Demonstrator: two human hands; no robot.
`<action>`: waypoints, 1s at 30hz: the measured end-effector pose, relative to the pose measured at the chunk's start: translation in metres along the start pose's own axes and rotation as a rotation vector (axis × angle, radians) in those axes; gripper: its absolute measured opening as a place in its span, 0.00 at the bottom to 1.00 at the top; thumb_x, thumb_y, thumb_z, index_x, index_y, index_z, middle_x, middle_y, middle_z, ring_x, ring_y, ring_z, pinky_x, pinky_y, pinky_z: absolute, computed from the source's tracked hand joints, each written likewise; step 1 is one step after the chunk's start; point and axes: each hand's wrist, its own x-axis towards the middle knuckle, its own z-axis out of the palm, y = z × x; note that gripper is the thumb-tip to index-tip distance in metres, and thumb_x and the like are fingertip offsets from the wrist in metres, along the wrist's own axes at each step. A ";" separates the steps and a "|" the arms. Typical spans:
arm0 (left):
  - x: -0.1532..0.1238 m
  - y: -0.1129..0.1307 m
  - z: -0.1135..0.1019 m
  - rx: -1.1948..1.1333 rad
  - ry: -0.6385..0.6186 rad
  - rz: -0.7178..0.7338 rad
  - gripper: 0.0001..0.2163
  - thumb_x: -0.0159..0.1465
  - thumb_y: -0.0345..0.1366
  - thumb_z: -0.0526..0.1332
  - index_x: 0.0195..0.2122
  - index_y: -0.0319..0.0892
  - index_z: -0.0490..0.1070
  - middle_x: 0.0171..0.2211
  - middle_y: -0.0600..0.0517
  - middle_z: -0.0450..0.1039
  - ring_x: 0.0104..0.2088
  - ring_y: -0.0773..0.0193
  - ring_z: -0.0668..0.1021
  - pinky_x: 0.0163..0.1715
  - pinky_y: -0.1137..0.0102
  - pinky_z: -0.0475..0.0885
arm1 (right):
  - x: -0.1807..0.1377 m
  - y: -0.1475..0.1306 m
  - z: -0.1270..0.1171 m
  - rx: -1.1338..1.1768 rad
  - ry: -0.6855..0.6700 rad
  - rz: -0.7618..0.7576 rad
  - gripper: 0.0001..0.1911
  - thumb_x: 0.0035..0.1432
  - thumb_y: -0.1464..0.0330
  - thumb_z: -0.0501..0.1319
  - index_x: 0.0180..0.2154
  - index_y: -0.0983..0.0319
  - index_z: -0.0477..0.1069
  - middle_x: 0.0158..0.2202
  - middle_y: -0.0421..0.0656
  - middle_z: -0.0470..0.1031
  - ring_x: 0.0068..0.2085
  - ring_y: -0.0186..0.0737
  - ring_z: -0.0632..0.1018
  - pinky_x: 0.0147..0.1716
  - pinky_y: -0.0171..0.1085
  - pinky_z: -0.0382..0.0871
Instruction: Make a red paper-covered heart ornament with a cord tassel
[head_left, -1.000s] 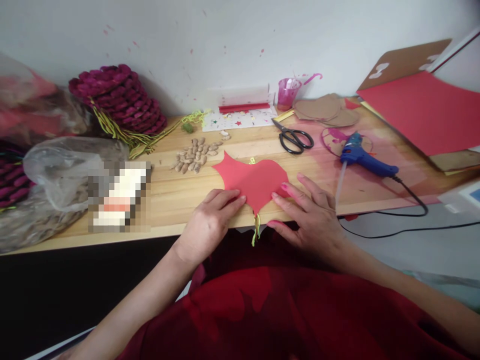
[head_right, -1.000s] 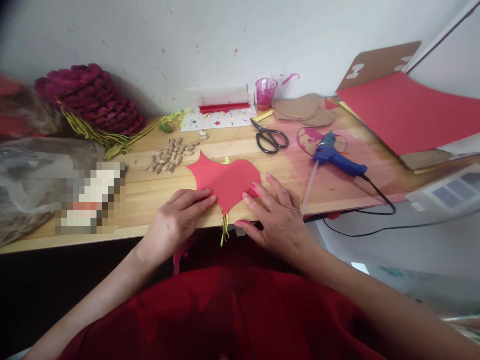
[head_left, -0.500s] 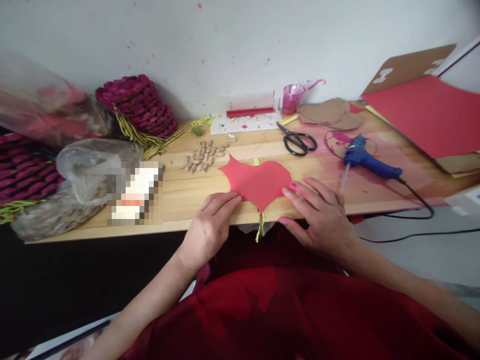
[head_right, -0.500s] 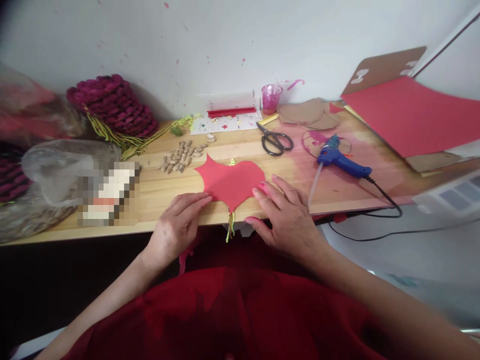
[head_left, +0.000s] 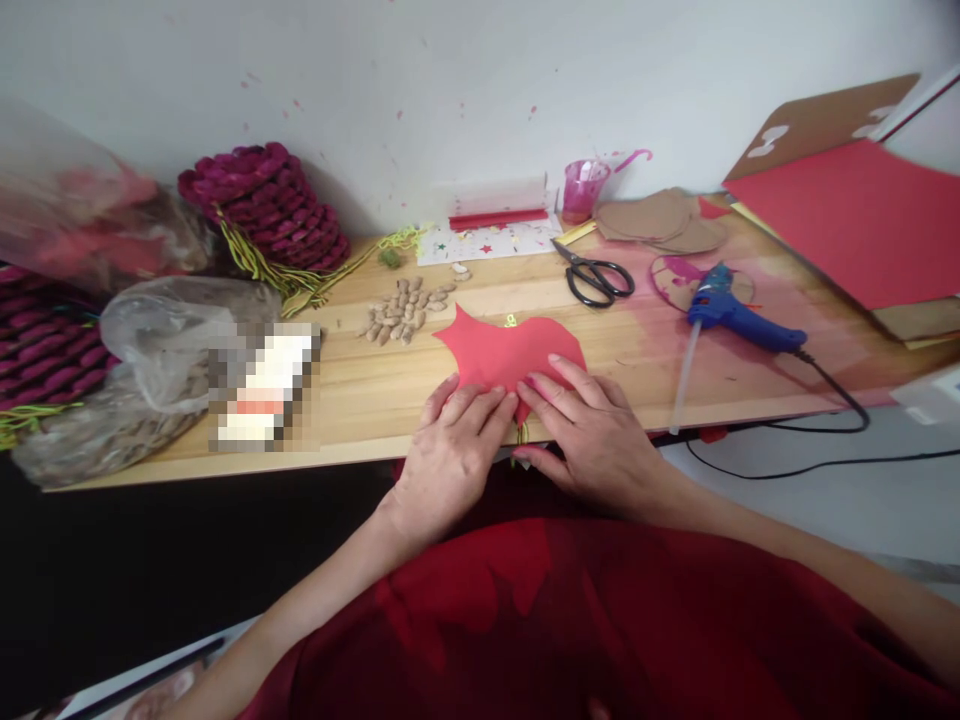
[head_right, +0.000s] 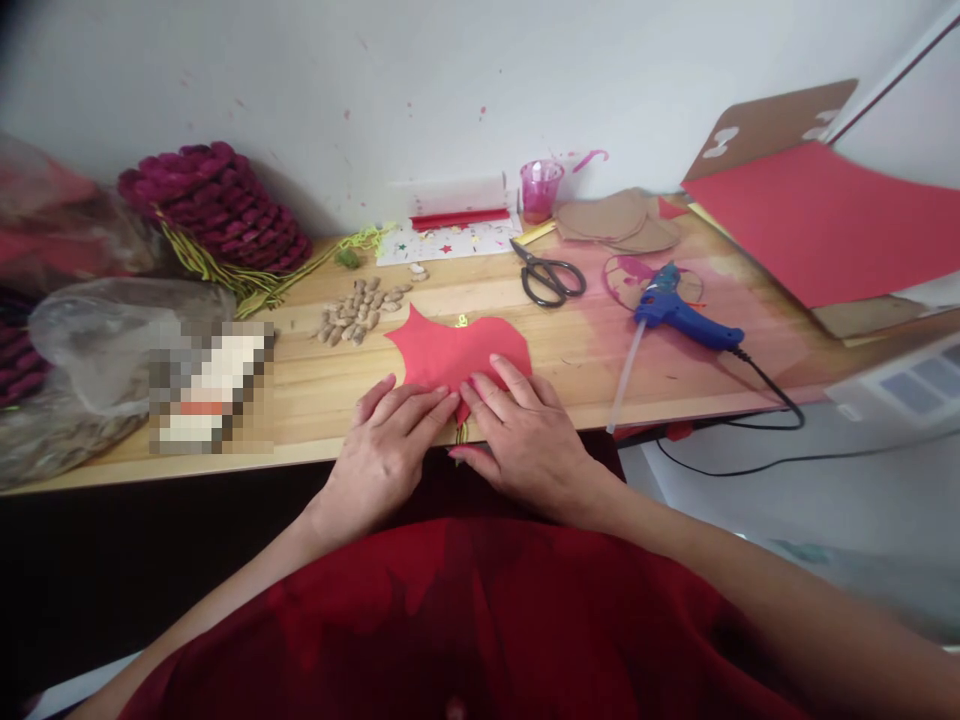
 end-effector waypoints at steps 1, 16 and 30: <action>-0.001 0.001 0.000 0.011 -0.003 -0.018 0.20 0.67 0.23 0.56 0.59 0.37 0.71 0.52 0.43 0.77 0.54 0.51 0.74 0.64 0.51 0.61 | -0.001 0.000 0.000 0.001 0.004 0.002 0.33 0.68 0.51 0.56 0.61 0.71 0.71 0.61 0.54 0.74 0.66 0.61 0.65 0.58 0.53 0.61; -0.007 0.001 -0.002 0.037 -0.033 -0.114 0.32 0.62 0.16 0.51 0.68 0.39 0.60 0.54 0.46 0.78 0.59 0.52 0.70 0.64 0.52 0.51 | -0.019 0.006 0.000 -0.009 0.041 0.082 0.33 0.67 0.52 0.59 0.62 0.70 0.68 0.62 0.54 0.73 0.66 0.59 0.66 0.59 0.52 0.60; -0.018 -0.001 0.003 -0.115 0.121 -0.263 0.36 0.63 0.17 0.52 0.72 0.45 0.52 0.53 0.48 0.79 0.59 0.57 0.72 0.64 0.54 0.52 | -0.027 0.015 -0.003 0.053 0.095 0.094 0.34 0.66 0.54 0.59 0.64 0.72 0.66 0.62 0.60 0.71 0.66 0.60 0.66 0.62 0.56 0.62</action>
